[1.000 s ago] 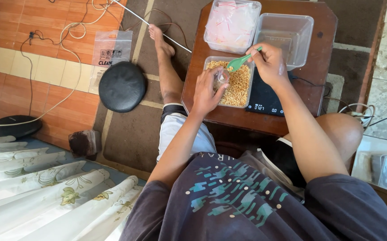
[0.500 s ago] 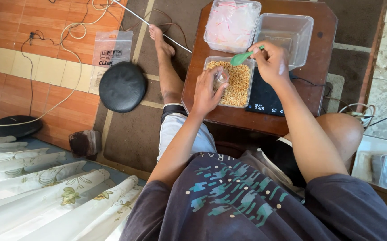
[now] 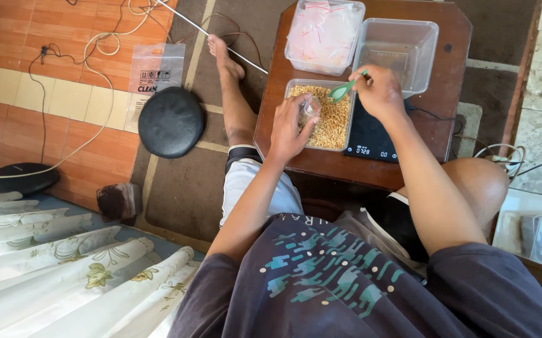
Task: A person sitting on the floor uses a small green spoon to transfer grains from a large plastic bin into a smaller container resting on a digital scale, likely for portioning or weighing.
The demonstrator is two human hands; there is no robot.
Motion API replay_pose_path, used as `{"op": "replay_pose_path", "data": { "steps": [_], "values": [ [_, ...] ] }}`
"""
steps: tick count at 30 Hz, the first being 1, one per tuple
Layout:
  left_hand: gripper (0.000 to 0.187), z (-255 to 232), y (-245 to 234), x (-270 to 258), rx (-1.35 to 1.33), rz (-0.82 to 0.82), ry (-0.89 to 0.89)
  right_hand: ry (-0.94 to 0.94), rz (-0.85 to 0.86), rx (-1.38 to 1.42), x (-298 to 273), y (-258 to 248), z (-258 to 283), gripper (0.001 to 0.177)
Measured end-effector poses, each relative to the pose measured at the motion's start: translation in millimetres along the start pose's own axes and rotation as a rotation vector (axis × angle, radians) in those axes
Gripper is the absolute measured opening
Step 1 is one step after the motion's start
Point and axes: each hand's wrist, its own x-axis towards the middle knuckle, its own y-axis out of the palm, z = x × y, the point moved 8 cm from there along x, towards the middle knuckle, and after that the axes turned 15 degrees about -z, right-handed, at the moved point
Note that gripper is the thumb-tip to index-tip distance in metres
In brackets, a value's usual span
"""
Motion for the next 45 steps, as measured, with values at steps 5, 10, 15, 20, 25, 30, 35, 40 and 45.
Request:
{"op": "replay_pose_path", "data": {
  "steps": [5, 10, 15, 20, 25, 30, 35, 40, 45],
  "values": [
    [0.05, -13.2, -3.5, 3.7, 0.062, 0.016, -0.024, -0.019, -0.063, 0.126, -1.3, -19.9, 22.0, 0.015],
    [0.048, -17.0, -1.9, 6.3, 0.12, 0.043, -0.054, -0.038, -0.072, 0.3, -1.8, -23.2, 31.7, 0.017],
    [0.049, -18.0, -3.0, 6.1, 0.128, 0.04, -0.056, -0.049, -0.016, 0.403, -6.9, -24.5, 49.2, 0.017],
    [0.049, -5.9, -1.1, 3.5, 0.068, 0.034, -0.045, -0.131, 0.051, 0.509, -14.5, -21.3, 64.7, 0.017],
    [0.048, -0.3, 0.5, 1.6, 0.005, 0.017, -0.031, -0.353, 0.055, 0.517, -19.5, -31.3, 85.0, 0.016],
    [0.049, 2.2, 1.5, -0.2, 0.021, 0.024, -0.023, -0.247, -0.004, 0.548, -18.2, -39.4, 66.0, 0.021],
    [0.047, 1.0, 0.6, 0.6, 0.014, 0.021, -0.014, -0.298, -0.023, 0.545, -28.2, -45.3, 72.4, 0.018],
    [0.046, -0.3, 0.1, 0.3, 0.013, 0.009, 0.01, -0.451, -0.047, 0.5, -40.8, -60.2, 93.3, 0.019],
    [0.047, -1.7, -3.6, -0.2, 0.033, 0.009, 0.001, -0.302, -0.19, 0.377, -34.0, -70.9, 74.6, 0.021]
  ]
}}
